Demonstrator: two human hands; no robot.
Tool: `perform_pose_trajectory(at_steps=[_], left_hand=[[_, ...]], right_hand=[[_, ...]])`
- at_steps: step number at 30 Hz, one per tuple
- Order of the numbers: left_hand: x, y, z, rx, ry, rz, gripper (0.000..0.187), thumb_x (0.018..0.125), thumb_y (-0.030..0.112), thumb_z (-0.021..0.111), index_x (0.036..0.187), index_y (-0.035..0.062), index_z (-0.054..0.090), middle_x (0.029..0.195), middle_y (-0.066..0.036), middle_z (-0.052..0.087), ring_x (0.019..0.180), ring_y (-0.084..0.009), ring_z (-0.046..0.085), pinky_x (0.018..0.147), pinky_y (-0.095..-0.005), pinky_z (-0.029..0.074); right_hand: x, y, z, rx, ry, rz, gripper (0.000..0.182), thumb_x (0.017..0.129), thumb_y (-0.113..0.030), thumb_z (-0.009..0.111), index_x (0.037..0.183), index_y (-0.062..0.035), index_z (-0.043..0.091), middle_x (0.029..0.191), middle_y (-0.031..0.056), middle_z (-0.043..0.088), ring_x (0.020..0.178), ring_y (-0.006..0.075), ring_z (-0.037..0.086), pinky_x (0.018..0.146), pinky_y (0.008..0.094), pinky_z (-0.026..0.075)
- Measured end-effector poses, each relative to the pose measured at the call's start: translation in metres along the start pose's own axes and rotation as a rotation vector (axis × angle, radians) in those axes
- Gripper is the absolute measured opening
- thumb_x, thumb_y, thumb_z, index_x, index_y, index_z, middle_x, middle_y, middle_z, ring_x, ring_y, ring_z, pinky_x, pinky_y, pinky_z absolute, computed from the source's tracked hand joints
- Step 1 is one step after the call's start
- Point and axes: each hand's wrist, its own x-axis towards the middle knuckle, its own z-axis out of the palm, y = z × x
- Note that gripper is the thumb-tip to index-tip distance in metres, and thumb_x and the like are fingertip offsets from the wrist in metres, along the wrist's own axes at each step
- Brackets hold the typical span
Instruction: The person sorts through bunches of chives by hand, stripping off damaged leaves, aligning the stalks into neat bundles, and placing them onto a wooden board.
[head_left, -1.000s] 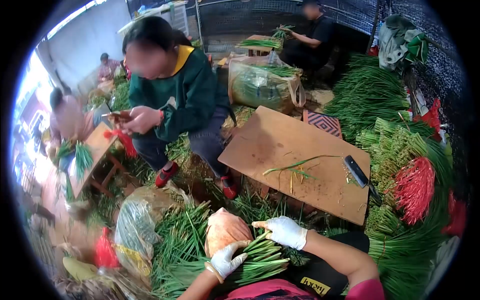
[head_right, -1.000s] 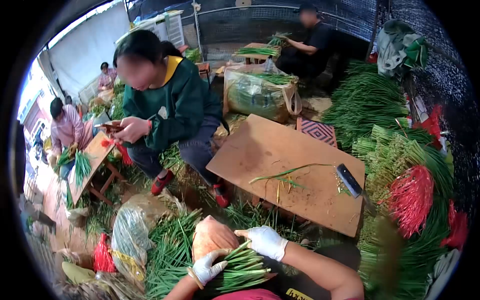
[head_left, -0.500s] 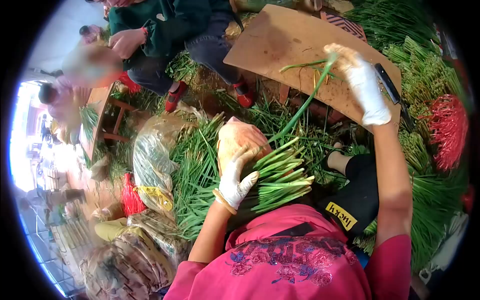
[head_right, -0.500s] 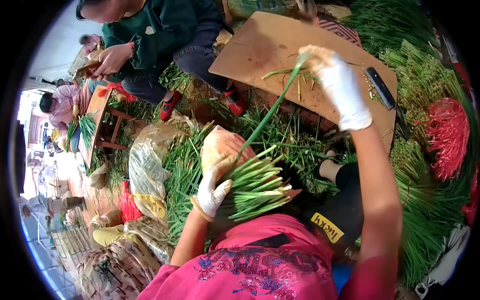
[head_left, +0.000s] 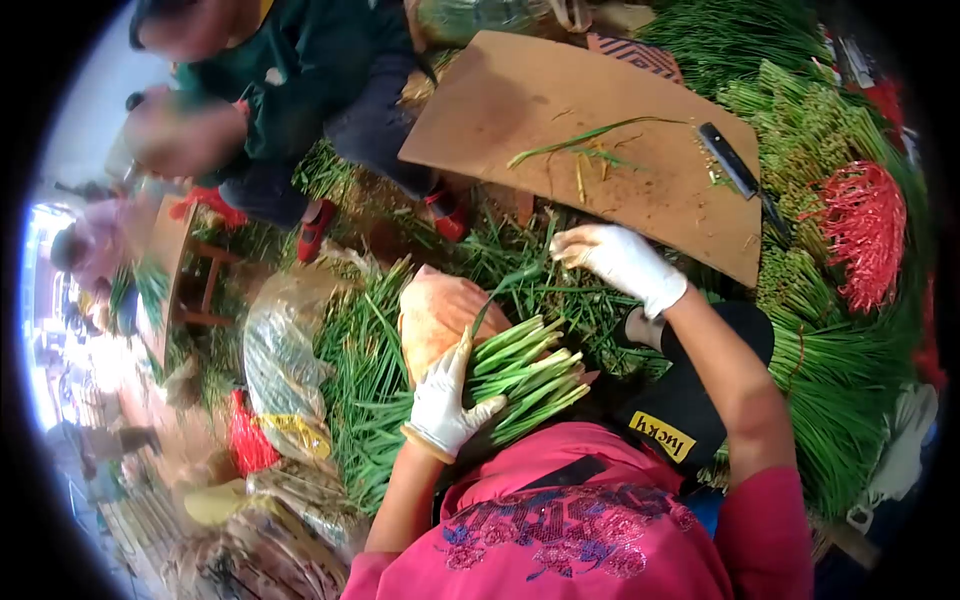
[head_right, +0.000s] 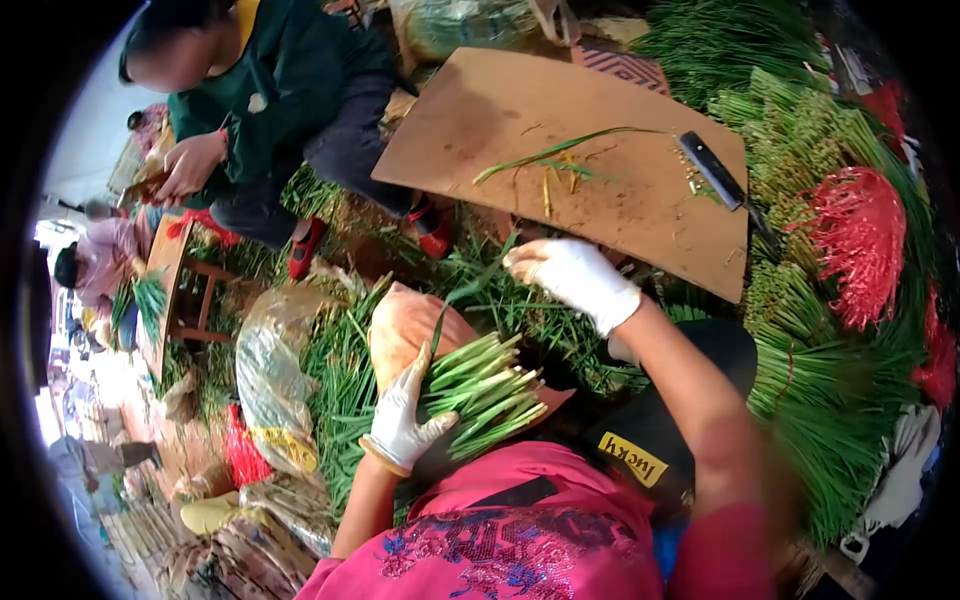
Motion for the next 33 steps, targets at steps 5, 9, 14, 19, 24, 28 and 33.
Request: perform_pose_trajectory(at_steps=[5,9,14,19,24,28,33], left_hand=[[0.006,-0.003,0.002,0.023,0.017,-0.020,0.090,0.072,0.051,0.069,0.141,0.0031,0.036,0.125,-0.022,0.053,0.115,-0.0389,0.049,0.100,-0.0441,0.038],[0.009,-0.002,-0.001,0.035,0.015,-0.018,0.088,0.073,0.053,0.068,0.140,0.0043,0.039,0.122,-0.020,0.056,0.112,-0.0370,0.051,0.097,-0.0442,0.039],[0.008,-0.005,0.004,-0.004,0.095,-0.031,0.084,0.072,0.054,0.069,0.134,0.0033,0.046,0.118,-0.020,0.058,0.107,-0.0373,0.055,0.093,-0.0448,0.042],[0.012,0.002,-0.001,0.069,0.076,-0.105,0.080,0.070,0.050,0.070,0.135,0.0110,0.047,0.110,-0.016,0.062,0.103,-0.0358,0.056,0.090,-0.0446,0.043],[0.021,0.019,-0.006,-0.097,0.102,-0.125,0.066,0.074,0.027,0.071,0.133,0.0078,0.049,0.118,-0.021,0.057,0.111,-0.0356,0.054,0.098,-0.0427,0.040],[0.030,0.027,-0.008,-0.154,0.063,-0.175,0.066,0.074,0.026,0.070,0.133,0.0074,0.049,0.116,-0.020,0.059,0.109,-0.0343,0.056,0.097,-0.0412,0.041],[0.033,0.031,-0.007,-0.201,0.054,-0.258,0.065,0.074,0.022,0.070,0.133,0.0069,0.049,0.117,-0.017,0.059,0.111,-0.0322,0.055,0.098,-0.0396,0.041]], right_hand=[[-0.011,0.001,-0.117,-0.702,0.461,-0.167,0.027,0.084,-0.025,0.060,0.106,-0.0102,0.068,0.102,0.0100,0.067,0.097,0.0266,0.063,0.085,0.0334,0.049],[-0.030,0.047,-0.228,-1.073,0.801,-0.037,0.034,0.081,-0.020,0.060,0.112,-0.0071,0.063,0.113,0.0145,0.062,0.106,0.0307,0.058,0.091,0.0381,0.046],[-0.046,0.125,-0.305,-1.167,0.885,0.368,0.041,0.081,-0.017,0.053,0.121,-0.0062,0.058,0.110,0.0203,0.061,0.102,0.0356,0.058,0.088,0.0434,0.047],[-0.043,0.175,-0.325,-1.229,0.896,0.270,0.048,0.077,-0.009,0.060,0.124,-0.0088,0.057,0.098,0.0189,0.064,0.091,0.0366,0.061,0.079,0.0431,0.050],[-0.048,0.199,-0.344,-1.197,0.925,0.444,0.053,0.074,-0.009,0.068,0.125,-0.0090,0.055,0.091,0.0174,0.066,0.082,0.0343,0.064,0.072,0.0435,0.051],[-0.051,0.178,-0.339,-1.266,0.997,0.279,0.032,0.070,-0.017,0.068,0.100,-0.0079,0.066,0.080,0.0156,0.066,0.075,0.0327,0.065,0.067,0.0430,0.052],[-0.069,0.096,-0.298,-0.841,1.005,0.152,0.028,0.063,-0.026,0.072,0.081,-0.0064,0.064,0.080,0.0205,0.064,0.076,0.0390,0.062,0.065,0.0456,0.049]])
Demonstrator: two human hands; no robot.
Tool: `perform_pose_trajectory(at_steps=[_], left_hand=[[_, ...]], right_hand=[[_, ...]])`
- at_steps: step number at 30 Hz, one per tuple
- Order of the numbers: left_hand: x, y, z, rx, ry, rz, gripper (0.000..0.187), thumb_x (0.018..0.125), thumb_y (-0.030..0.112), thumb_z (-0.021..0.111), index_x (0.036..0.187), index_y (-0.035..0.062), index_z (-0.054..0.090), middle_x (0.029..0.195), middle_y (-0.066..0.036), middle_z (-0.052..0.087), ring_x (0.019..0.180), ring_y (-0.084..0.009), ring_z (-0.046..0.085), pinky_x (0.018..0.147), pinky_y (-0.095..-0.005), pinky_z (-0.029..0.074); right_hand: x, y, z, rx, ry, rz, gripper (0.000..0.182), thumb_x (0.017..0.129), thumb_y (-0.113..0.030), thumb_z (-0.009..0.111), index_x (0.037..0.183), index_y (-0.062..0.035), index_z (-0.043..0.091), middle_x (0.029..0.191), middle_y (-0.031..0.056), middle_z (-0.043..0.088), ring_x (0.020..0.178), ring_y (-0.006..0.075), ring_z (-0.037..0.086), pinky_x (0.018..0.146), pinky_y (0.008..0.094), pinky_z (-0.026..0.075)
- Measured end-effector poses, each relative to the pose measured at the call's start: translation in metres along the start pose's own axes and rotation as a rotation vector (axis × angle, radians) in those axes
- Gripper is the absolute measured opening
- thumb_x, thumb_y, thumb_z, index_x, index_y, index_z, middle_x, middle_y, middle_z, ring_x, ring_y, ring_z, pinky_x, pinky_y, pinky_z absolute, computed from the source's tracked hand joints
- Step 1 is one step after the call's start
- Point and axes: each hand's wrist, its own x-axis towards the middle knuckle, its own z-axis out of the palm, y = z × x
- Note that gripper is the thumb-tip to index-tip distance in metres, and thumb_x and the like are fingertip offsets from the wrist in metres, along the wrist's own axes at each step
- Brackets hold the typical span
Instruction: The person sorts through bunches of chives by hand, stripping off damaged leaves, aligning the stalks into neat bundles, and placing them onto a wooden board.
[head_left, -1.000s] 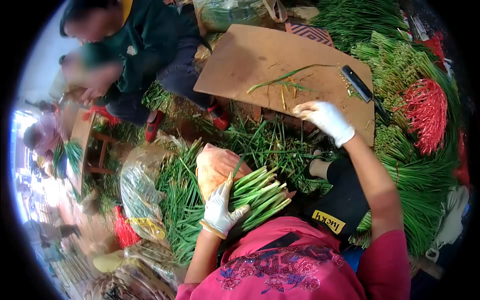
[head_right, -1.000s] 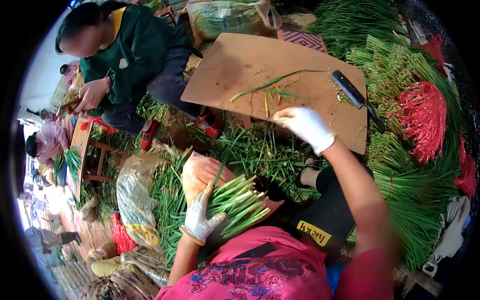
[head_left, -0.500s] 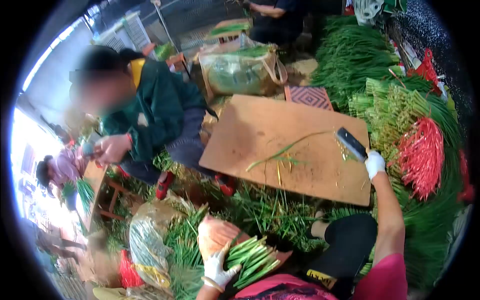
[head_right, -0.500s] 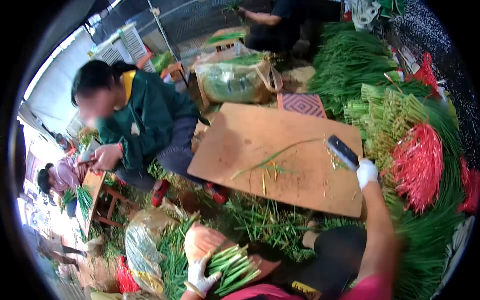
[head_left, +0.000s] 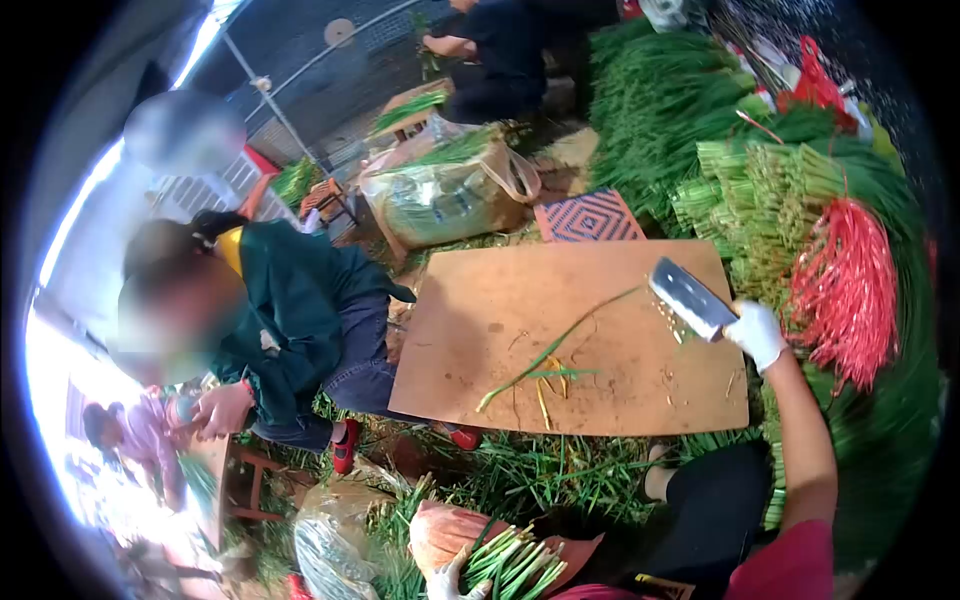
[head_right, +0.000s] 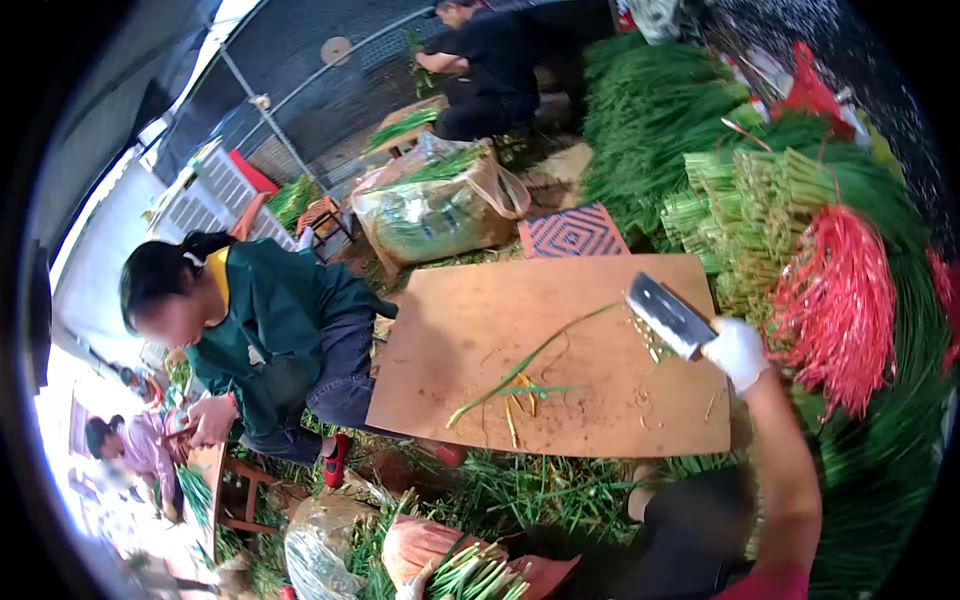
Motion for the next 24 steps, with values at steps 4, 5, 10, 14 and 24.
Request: perform_pose_trajectory(at_steps=[4,5,10,14,24], left_hand=[[-0.001,-0.011,0.003,-0.020,-0.026,-0.077,0.064,0.075,0.016,0.071,0.134,0.0056,0.048,0.122,-0.018,0.057,0.114,-0.0292,0.053,0.099,-0.0383,0.041],[-0.002,-0.012,0.005,-0.041,-0.021,-0.088,0.064,0.075,0.015,0.071,0.134,0.0054,0.048,0.122,-0.017,0.057,0.114,-0.0287,0.053,0.099,-0.0379,0.040],[-0.006,-0.015,0.005,0.015,-0.003,-0.034,0.063,0.076,0.013,0.072,0.134,0.0049,0.048,0.121,-0.017,0.059,0.111,-0.0273,0.056,0.097,-0.0366,0.043],[-0.008,-0.019,0.006,0.036,0.011,-0.044,0.064,0.075,0.012,0.072,0.134,0.0044,0.048,0.121,-0.017,0.059,0.111,-0.0280,0.056,0.097,-0.0372,0.043],[-0.011,-0.008,0.001,0.074,0.060,0.021,0.060,0.074,0.020,0.073,0.129,0.0039,0.052,0.116,-0.017,0.060,0.107,-0.0296,0.057,0.094,-0.0376,0.044]], right_hand=[[0.023,-0.015,-0.003,0.051,-0.027,0.127,0.029,0.070,-0.024,0.068,0.092,-0.0067,0.063,0.078,0.0210,0.064,0.077,0.0393,0.063,0.067,0.0468,0.049],[0.032,-0.009,0.007,0.046,-0.002,0.133,0.030,0.071,-0.024,0.068,0.095,-0.0072,0.062,0.078,0.0204,0.064,0.076,0.0388,0.063,0.067,0.0469,0.049],[0.064,0.010,0.030,-0.146,0.104,-0.074,0.027,0.078,-0.018,0.064,0.104,-0.0099,0.062,0.084,0.0161,0.066,0.078,0.0338,0.064,0.068,0.0443,0.049],[0.034,-0.010,0.034,-0.102,0.034,-0.138,0.019,0.078,-0.021,0.066,0.094,-0.0104,0.063,0.082,0.0143,0.066,0.077,0.0329,0.064,0.067,0.0421,0.050],[-0.003,-0.022,0.010,0.116,0.023,-0.092,0.025,0.081,-0.019,0.061,0.103,-0.0074,0.063,0.087,0.0168,0.066,0.079,0.0359,0.063,0.069,0.0425,0.051]])
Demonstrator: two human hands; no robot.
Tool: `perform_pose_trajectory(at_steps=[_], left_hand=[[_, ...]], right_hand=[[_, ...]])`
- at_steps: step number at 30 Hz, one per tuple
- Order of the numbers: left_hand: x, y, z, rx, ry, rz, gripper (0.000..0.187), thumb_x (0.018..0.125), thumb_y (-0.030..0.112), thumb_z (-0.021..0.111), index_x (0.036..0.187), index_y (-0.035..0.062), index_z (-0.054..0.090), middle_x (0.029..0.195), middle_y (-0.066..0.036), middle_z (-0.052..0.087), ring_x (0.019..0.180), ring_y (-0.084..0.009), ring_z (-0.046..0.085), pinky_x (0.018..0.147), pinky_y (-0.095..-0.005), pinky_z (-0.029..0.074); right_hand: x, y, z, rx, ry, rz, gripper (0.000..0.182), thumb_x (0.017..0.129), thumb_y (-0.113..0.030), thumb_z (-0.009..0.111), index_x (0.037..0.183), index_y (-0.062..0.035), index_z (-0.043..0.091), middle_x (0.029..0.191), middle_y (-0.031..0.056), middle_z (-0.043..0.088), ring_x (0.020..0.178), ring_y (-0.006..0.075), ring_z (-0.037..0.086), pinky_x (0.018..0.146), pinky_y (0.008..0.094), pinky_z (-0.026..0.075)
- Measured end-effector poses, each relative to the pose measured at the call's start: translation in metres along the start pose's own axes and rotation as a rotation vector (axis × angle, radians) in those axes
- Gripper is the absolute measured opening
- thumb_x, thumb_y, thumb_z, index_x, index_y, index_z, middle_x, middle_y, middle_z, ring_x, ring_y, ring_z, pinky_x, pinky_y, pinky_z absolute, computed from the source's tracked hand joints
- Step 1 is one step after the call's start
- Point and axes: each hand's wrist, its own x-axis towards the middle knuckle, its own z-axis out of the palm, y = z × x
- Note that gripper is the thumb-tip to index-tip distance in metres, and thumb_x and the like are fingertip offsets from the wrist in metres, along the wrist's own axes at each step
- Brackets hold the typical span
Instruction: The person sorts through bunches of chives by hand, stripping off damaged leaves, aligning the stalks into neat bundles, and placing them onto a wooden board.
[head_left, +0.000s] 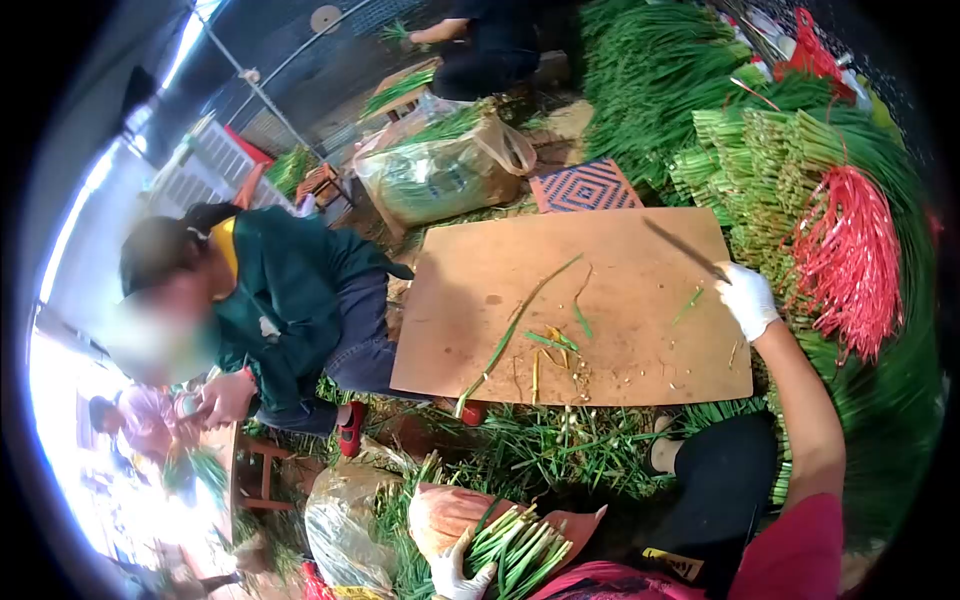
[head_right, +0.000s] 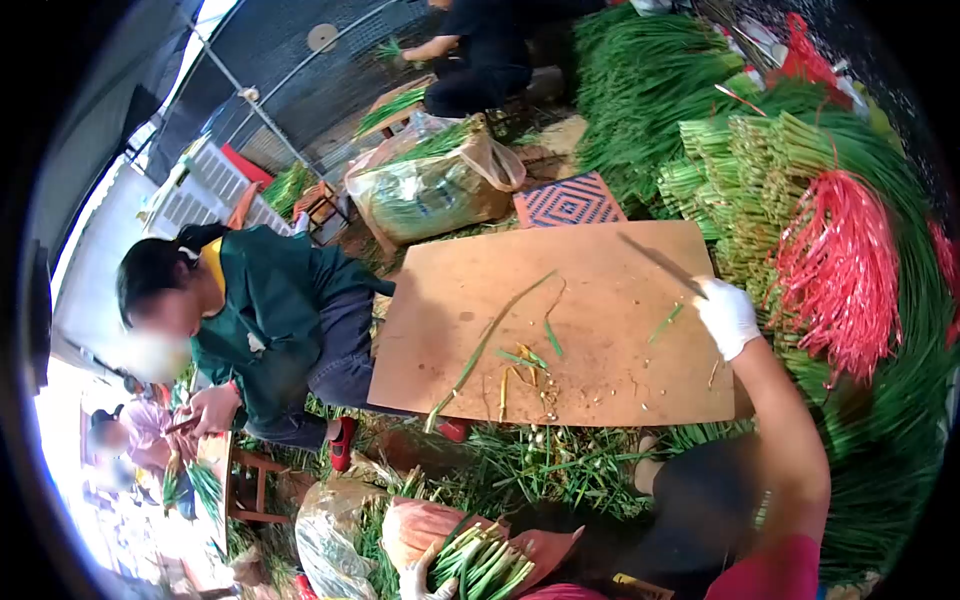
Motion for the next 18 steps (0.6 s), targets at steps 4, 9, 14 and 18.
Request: perform_pose_trajectory(at_steps=[4,9,14,18], left_hand=[[-0.003,0.000,-0.003,-0.034,0.018,0.010,0.062,0.075,0.020,0.071,0.131,0.0051,0.050,0.116,-0.018,0.059,0.108,-0.0301,0.056,0.096,-0.0381,0.043],[-0.005,0.001,-0.007,-0.138,-0.006,-0.027,0.063,0.075,0.020,0.070,0.132,0.0052,0.049,0.119,-0.017,0.058,0.111,-0.0310,0.054,0.098,-0.0387,0.041],[-0.007,-0.026,0.000,0.142,0.081,0.125,0.075,0.068,0.049,0.072,0.127,0.0057,0.055,0.100,-0.015,0.064,0.093,-0.0327,0.060,0.087,-0.0422,0.043],[-0.009,-0.037,0.003,0.109,0.111,0.119,0.073,0.068,0.047,0.073,0.125,0.0042,0.056,0.102,-0.016,0.064,0.094,-0.0325,0.060,0.089,-0.0420,0.043]], right_hand=[[-0.032,0.014,0.006,0.121,-0.118,0.177,0.033,0.080,-0.013,0.063,0.112,-0.0061,0.061,0.080,0.0175,0.065,0.069,0.0310,0.064,0.062,0.0391,0.050],[-0.120,-0.095,-0.015,0.125,-0.607,-0.159,0.033,0.084,-0.024,0.058,0.114,-0.0107,0.063,0.102,0.0149,0.066,0.090,0.0321,0.064,0.078,0.0398,0.052],[-0.070,-0.111,0.018,0.123,-0.293,-0.453,0.029,0.085,-0.019,0.056,0.112,-0.0096,0.062,0.097,0.0131,0.066,0.088,0.0281,0.065,0.075,0.0370,0.053],[0.014,-0.096,0.072,0.048,-0.140,-0.156,0.027,0.087,-0.013,0.051,0.112,-0.0062,0.060,0.091,0.0112,0.066,0.080,0.0257,0.065,0.068,0.0364,0.051]])
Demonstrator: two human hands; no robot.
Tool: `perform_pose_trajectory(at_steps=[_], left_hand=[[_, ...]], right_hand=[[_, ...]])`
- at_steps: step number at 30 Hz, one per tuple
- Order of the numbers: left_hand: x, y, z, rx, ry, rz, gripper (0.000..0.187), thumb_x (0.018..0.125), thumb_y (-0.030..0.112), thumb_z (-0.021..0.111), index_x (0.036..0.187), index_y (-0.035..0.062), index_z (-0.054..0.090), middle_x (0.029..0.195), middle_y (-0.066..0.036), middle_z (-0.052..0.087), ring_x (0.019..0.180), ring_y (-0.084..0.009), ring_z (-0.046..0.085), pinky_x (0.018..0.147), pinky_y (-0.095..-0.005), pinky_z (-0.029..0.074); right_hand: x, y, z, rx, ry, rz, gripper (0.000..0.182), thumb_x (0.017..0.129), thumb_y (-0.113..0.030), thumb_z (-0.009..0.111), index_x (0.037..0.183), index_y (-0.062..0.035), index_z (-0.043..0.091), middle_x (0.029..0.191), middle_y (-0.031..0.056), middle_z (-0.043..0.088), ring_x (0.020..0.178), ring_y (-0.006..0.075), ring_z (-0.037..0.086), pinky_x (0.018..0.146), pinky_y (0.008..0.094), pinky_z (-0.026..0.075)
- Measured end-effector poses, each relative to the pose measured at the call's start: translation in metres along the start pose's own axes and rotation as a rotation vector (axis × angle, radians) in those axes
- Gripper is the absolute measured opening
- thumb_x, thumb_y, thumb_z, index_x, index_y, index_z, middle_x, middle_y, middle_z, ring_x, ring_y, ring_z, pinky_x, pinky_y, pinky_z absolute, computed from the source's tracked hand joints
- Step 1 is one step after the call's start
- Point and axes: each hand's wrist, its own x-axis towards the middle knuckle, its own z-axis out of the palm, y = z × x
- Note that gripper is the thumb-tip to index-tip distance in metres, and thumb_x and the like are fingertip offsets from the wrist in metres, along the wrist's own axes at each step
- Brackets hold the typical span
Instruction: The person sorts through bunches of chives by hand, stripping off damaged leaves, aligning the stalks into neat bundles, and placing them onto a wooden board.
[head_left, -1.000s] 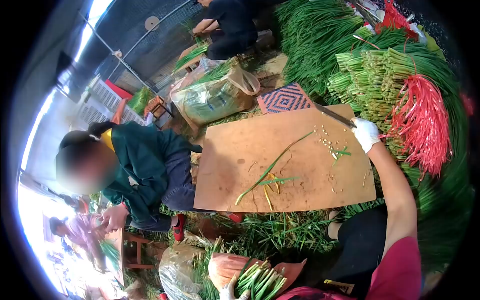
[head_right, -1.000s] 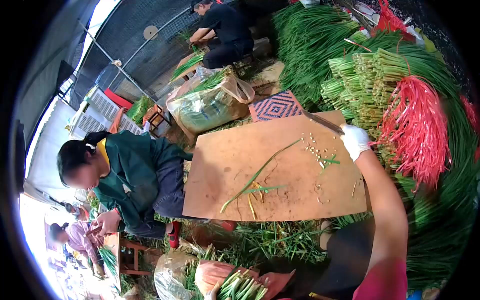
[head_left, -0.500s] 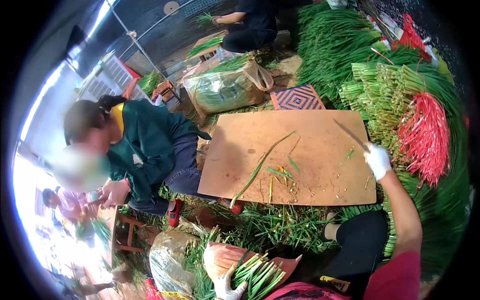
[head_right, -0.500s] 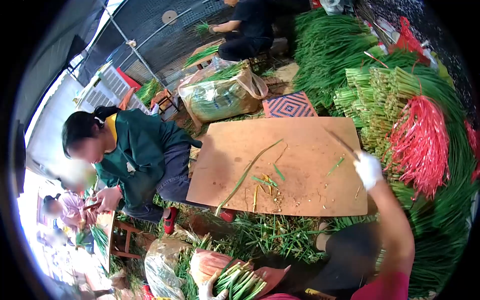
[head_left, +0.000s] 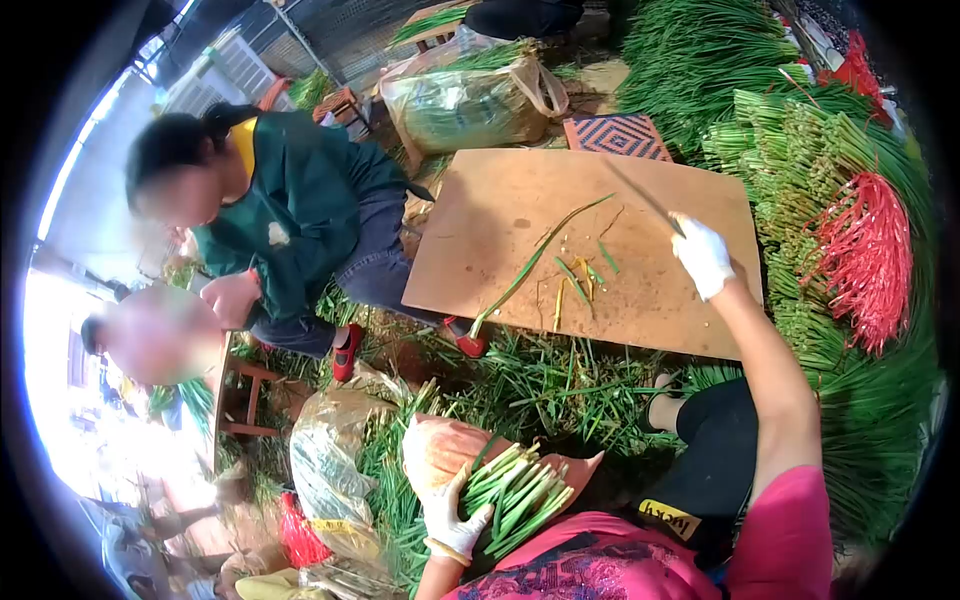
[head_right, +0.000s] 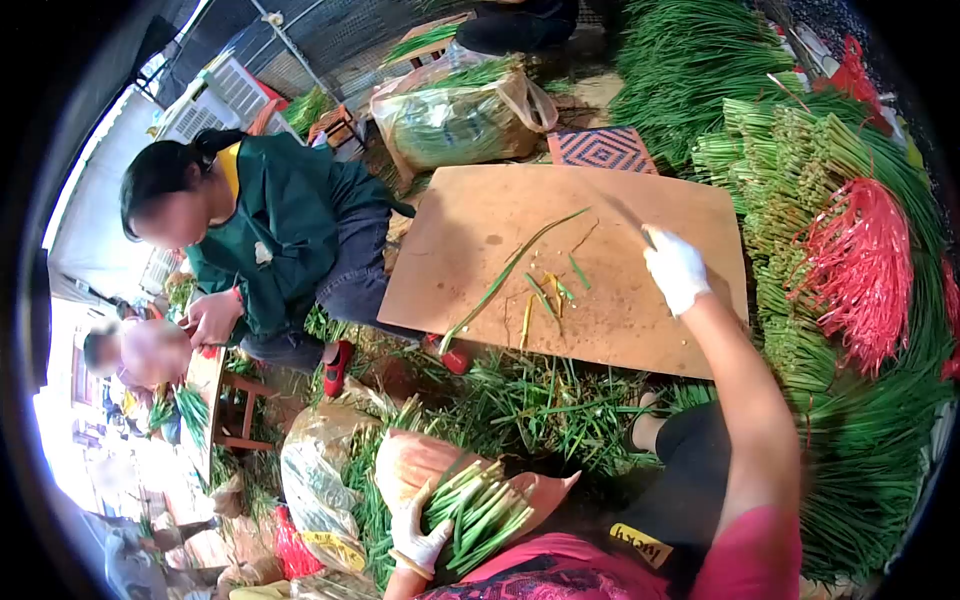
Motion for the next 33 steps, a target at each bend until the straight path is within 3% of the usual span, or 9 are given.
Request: perform_pose_trajectory(at_steps=[3,5,6,9,10,17,25,31,33], left_hand=[[0.001,0.002,-0.003,0.019,-0.020,-0.043,0.070,0.067,0.039,0.076,0.124,0.0040,0.057,0.108,-0.017,0.064,0.102,-0.0334,0.059,0.093,-0.0408,0.043],[0.002,0.003,-0.003,-0.021,-0.029,-0.058,0.071,0.068,0.041,0.075,0.125,0.0038,0.056,0.111,-0.018,0.062,0.105,-0.0335,0.057,0.095,-0.0412,0.042],[0.002,0.002,-0.002,-0.015,-0.036,-0.065,0.070,0.069,0.041,0.075,0.125,0.0036,0.056,0.110,-0.018,0.063,0.105,-0.0336,0.058,0.094,-0.0411,0.042],[0.006,0.001,0.001,-0.005,-0.031,-0.051,0.069,0.070,0.043,0.074,0.124,0.0040,0.057,0.106,-0.018,0.063,0.100,-0.0336,0.060,0.091,-0.0404,0.044],[0.007,0.001,0.001,-0.010,-0.038,-0.051,0.069,0.070,0.043,0.074,0.124,0.0041,0.057,0.106,-0.018,0.063,0.100,-0.0336,0.059,0.091,-0.0405,0.044],[0.002,-0.001,-0.003,0.003,-0.058,-0.046,0.069,0.070,0.040,0.074,0.127,0.0063,0.055,0.108,-0.018,0.063,0.103,-0.0346,0.058,0.093,-0.0412,0.042],[0.005,-0.004,0.002,-0.007,-0.065,-0.009,0.072,0.072,0.045,0.072,0.129,0.0068,0.053,0.111,-0.018,0.062,0.107,-0.0344,0.057,0.095,-0.0412,0.041],[0.007,0.016,-0.010,0.043,-0.093,-0.030,0.072,0.068,0.042,0.074,0.128,0.0070,0.054,0.111,-0.020,0.061,0.107,-0.0369,0.056,0.095,-0.0429,0.041],[0.004,0.012,-0.007,0.032,-0.046,-0.034,0.071,0.069,0.041,0.074,0.128,0.0074,0.054,0.110,-0.020,0.062,0.105,-0.0369,0.057,0.094,-0.0429,0.042]], right_hand=[[0.015,-0.036,0.007,0.331,-0.229,0.296,0.026,0.088,-0.011,0.049,0.111,-0.0051,0.060,0.090,0.0126,0.066,0.077,0.0272,0.064,0.066,0.0365,0.050],[-0.002,-0.033,0.058,-0.346,-0.044,-0.425,0.026,0.085,-0.013,0.052,0.109,-0.0056,0.062,0.093,0.0145,0.066,0.083,0.0262,0.064,0.071,0.0344,0.053],[-0.025,-0.066,0.052,-0.139,0.104,-0.619,0.027,0.085,-0.013,0.052,0.108,-0.0056,0.062,0.093,0.0153,0.066,0.083,0.0271,0.064,0.070,0.0348,0.053],[-0.090,-0.150,0.025,-0.148,-0.543,-0.439,0.034,0.085,-0.017,0.052,0.117,-0.0076,0.058,0.094,0.0149,0.065,0.080,0.0297,0.065,0.068,0.0400,0.054],[-0.111,-0.145,0.030,0.001,-0.453,-0.608,0.035,0.086,-0.020,0.052,0.119,-0.0090,0.058,0.095,0.0138,0.066,0.081,0.0278,0.065,0.069,0.0393,0.054],[-0.071,-0.057,0.014,-0.127,0.004,-0.428,0.031,0.085,-0.014,0.051,0.114,-0.0029,0.060,0.105,0.0123,0.065,0.094,0.0275,0.063,0.078,0.0361,0.052],[-0.114,-0.112,-0.031,0.240,-0.614,-0.107,0.042,0.083,-0.020,0.054,0.124,-0.0092,0.058,0.110,0.0181,0.064,0.092,0.0284,0.065,0.083,0.0367,0.051],[0.016,-0.073,0.043,0.192,-0.040,0.002,0.034,0.084,-0.015,0.053,0.116,-0.0054,0.060,0.096,0.0192,0.066,0.073,0.0329,0.064,0.068,0.0410,0.051],[0.041,-0.081,0.067,0.287,-0.187,0.105,0.032,0.085,-0.015,0.051,0.115,-0.0053,0.061,0.098,0.0195,0.066,0.076,0.0336,0.063,0.069,0.0415,0.050]])
